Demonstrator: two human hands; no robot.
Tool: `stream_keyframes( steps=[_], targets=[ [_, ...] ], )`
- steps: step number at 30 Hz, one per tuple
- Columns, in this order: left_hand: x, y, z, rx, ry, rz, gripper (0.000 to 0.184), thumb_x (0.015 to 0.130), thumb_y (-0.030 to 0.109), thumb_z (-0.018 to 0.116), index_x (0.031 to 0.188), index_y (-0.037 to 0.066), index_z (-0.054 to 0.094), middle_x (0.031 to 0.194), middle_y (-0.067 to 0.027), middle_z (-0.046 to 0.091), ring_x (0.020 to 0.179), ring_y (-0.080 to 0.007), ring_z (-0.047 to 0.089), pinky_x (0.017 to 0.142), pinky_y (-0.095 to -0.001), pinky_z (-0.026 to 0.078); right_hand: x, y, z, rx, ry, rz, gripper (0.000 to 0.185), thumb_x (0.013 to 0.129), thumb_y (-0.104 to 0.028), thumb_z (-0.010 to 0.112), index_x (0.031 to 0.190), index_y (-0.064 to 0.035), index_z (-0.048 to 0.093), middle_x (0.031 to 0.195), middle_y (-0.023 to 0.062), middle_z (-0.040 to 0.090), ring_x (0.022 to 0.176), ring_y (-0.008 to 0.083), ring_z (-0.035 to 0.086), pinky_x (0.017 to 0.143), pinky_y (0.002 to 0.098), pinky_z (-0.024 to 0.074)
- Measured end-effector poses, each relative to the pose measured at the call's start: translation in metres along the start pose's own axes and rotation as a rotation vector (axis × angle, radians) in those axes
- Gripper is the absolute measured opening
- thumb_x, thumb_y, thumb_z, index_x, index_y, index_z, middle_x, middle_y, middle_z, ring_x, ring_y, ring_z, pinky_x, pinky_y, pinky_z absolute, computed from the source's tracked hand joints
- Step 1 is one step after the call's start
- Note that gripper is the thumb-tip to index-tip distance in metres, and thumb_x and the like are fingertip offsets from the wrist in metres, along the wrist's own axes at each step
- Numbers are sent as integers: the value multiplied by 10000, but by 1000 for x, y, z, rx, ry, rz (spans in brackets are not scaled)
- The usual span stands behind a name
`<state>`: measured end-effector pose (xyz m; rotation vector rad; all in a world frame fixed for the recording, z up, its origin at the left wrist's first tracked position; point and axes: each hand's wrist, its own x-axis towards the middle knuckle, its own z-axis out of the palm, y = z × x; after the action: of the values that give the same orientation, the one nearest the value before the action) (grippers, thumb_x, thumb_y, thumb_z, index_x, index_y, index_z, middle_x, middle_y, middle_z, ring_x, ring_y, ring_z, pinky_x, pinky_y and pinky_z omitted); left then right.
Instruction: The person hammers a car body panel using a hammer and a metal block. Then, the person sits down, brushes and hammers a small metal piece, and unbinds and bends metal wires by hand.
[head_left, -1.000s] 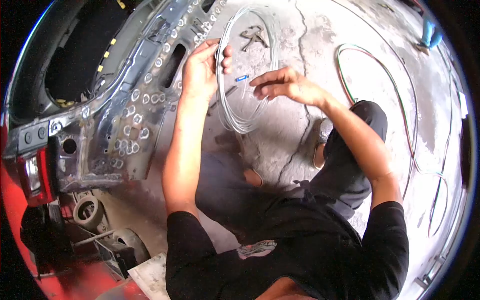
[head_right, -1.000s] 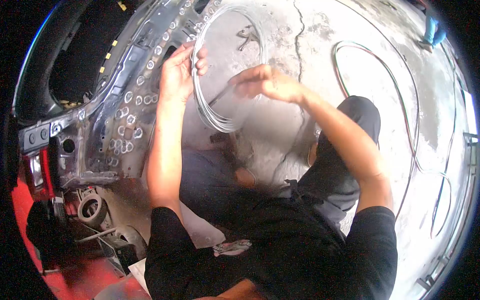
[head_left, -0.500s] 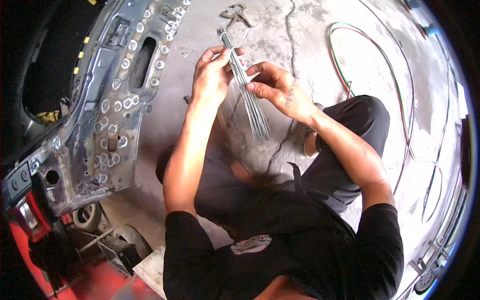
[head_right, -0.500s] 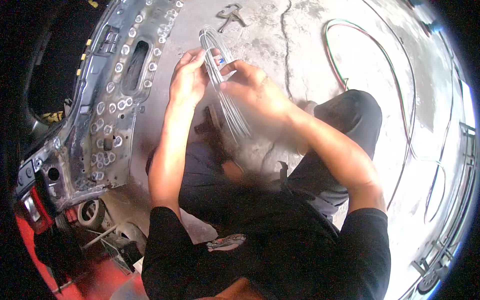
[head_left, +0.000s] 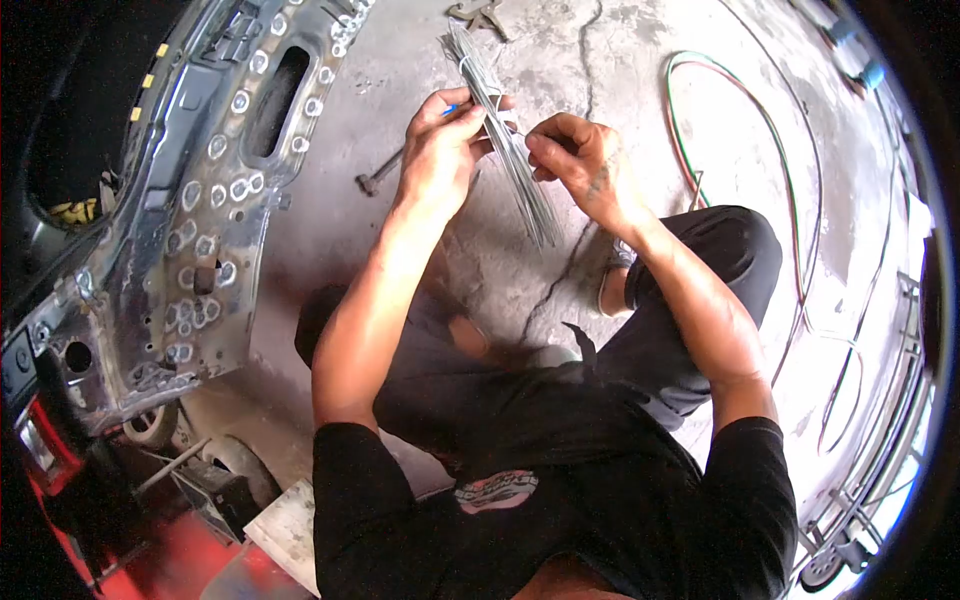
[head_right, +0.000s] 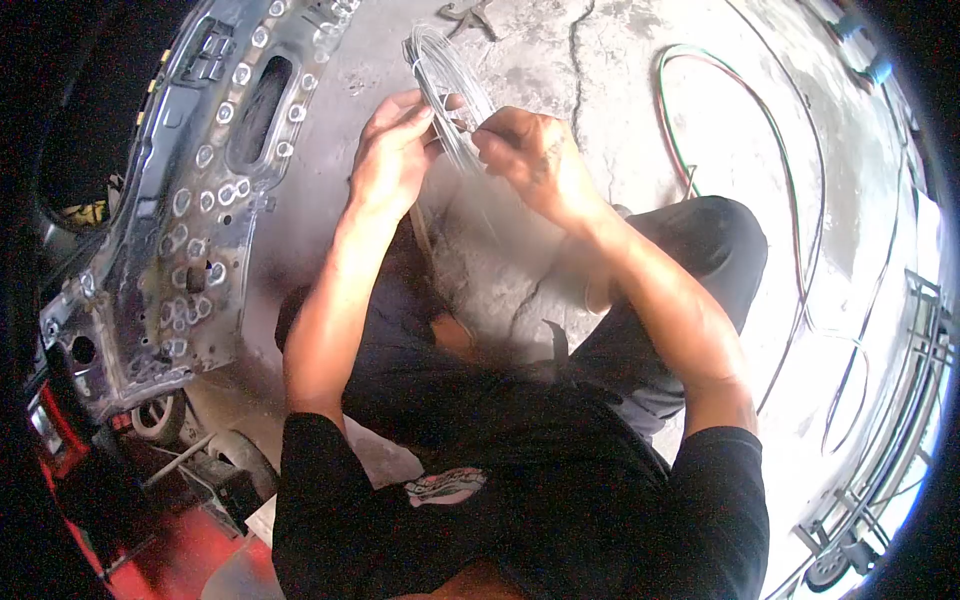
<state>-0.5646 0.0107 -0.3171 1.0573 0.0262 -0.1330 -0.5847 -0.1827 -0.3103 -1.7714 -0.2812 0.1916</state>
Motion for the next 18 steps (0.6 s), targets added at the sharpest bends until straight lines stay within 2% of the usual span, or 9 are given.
stream_keyframes(
  steps=[7,10,13,16,17,18],
  targets=[
    [-6,3,-3,40,-38,-22,334,914,-41,543,1226,-23,425,1132,-210,648,956,-244,649,873,-398,515,-2,-1,2,26,-75,-53,280,930,-210,602,1034,46,648,836,144,694,762,204,686,724,337,531],
    [-9,4,-1,56,-60,-7,333,917,-37,540,1232,-30,432,1158,-196,643,983,-228,641,886,-379,507,0,1,2,39,-80,-57,279,932,-220,609,1031,38,649,828,144,694,776,215,689,730,341,532],
    [-13,2,-1,69,-104,-9,371,935,9,551,1286,-41,446,1234,-184,612,1082,-237,600,980,-406,453,1,3,2,66,-68,-53,293,942,-242,598,1037,31,646,867,150,696,815,231,686,744,345,525],
    [-13,-5,-1,56,-73,14,354,918,-42,532,1260,-43,441,1211,-193,625,1020,-223,631,902,-360,498,-1,5,12,-15,-40,-60,323,957,-273,580,1077,25,620,901,145,695,850,233,669,744,343,512],
    [-14,-6,2,74,-23,13,360,918,-42,535,1265,-44,441,1214,-193,628,993,-216,642,846,-332,524,-5,19,23,83,-10,-39,386,968,-309,562,1181,11,533,890,152,671,851,228,643,737,340,496],
    [-14,-7,2,86,-2,9,358,918,-42,536,1265,-44,446,1207,-193,633,978,-210,646,816,-320,532,-8,21,29,190,-45,20,396,968,-304,561,1208,5,500,881,153,663,839,223,637,731,337,493]
  ],
)
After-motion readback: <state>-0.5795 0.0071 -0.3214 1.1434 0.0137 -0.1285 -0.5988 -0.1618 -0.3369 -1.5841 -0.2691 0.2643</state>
